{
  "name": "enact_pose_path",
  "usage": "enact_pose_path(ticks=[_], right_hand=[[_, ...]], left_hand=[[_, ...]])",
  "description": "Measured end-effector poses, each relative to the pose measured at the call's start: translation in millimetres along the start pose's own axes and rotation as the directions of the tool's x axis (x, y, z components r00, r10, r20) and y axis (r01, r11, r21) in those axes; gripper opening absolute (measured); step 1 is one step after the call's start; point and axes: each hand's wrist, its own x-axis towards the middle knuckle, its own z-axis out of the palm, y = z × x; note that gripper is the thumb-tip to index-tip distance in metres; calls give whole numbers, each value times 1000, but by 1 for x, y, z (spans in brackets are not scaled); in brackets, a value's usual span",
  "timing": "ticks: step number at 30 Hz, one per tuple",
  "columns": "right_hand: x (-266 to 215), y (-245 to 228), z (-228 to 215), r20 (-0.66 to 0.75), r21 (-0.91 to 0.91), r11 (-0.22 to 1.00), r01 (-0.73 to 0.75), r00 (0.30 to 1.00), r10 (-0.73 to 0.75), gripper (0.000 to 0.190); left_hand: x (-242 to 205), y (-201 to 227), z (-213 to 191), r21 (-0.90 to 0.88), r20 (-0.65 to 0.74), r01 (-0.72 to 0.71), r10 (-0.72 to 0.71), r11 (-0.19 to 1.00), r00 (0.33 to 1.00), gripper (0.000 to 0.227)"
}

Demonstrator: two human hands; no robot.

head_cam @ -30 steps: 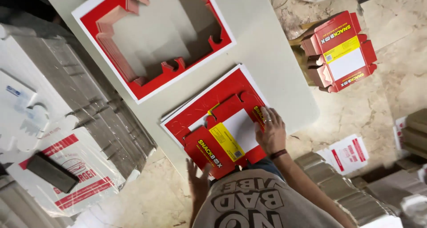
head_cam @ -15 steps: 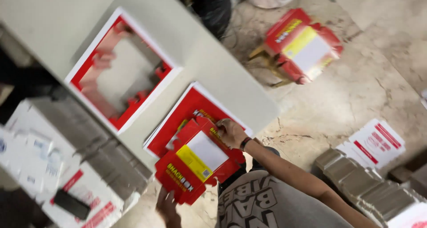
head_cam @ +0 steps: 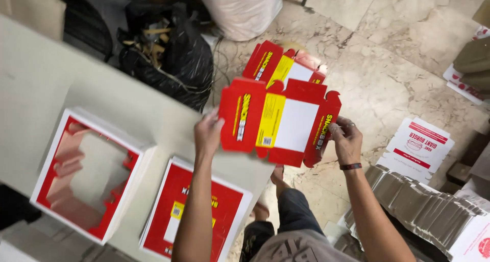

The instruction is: The person assembles red and white cardboard snack boxes by folding the flaps and tucking them into slots. They repeatedly pick up flat box blanks, fold them into shape, and place the finished boxes into a stack or onto the floor.

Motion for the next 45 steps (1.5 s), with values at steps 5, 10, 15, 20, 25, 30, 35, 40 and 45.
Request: enact_pose_path(ticks=[5,10,15,20,25,30,35,40,45], right_hand=[[65,30,22,-224,130,991,24,975,5,28],[132,69,46,-252,157,987,-48,964,87,35],[195,192,56,-232,-55,957,-286,936,266,54],[203,160,74,-204,-65,916,-396,904,376,63],[223,148,95,-150,-305,876,-374,927,344,63],[238,159,89,-161,-454,801,-391,920,357,64],[254,190,44,-200,-232,951,-206,966,161,67],[136,83,24,-126,-140,990,-34,992,16,32],[-11,84,58,292,-272,950,154,954,-71,19]], left_hand=[[138,-22,78,281,151,-112,71,953,986,46],[239,-47,125,418,221,-121,28,900,975,45],[317,-146,160,849,327,-208,-175,485,929,85],[310,-188,176,852,334,-146,-309,502,890,108],[305,-186,177,844,318,-163,-231,510,920,94],[324,-213,179,852,316,-189,-191,489,929,82],[274,-126,169,904,238,-141,-201,404,950,116],[114,-113,81,697,250,-416,346,584,904,82],[-109,-221,-38,627,-287,-250,518,738,806,64]])
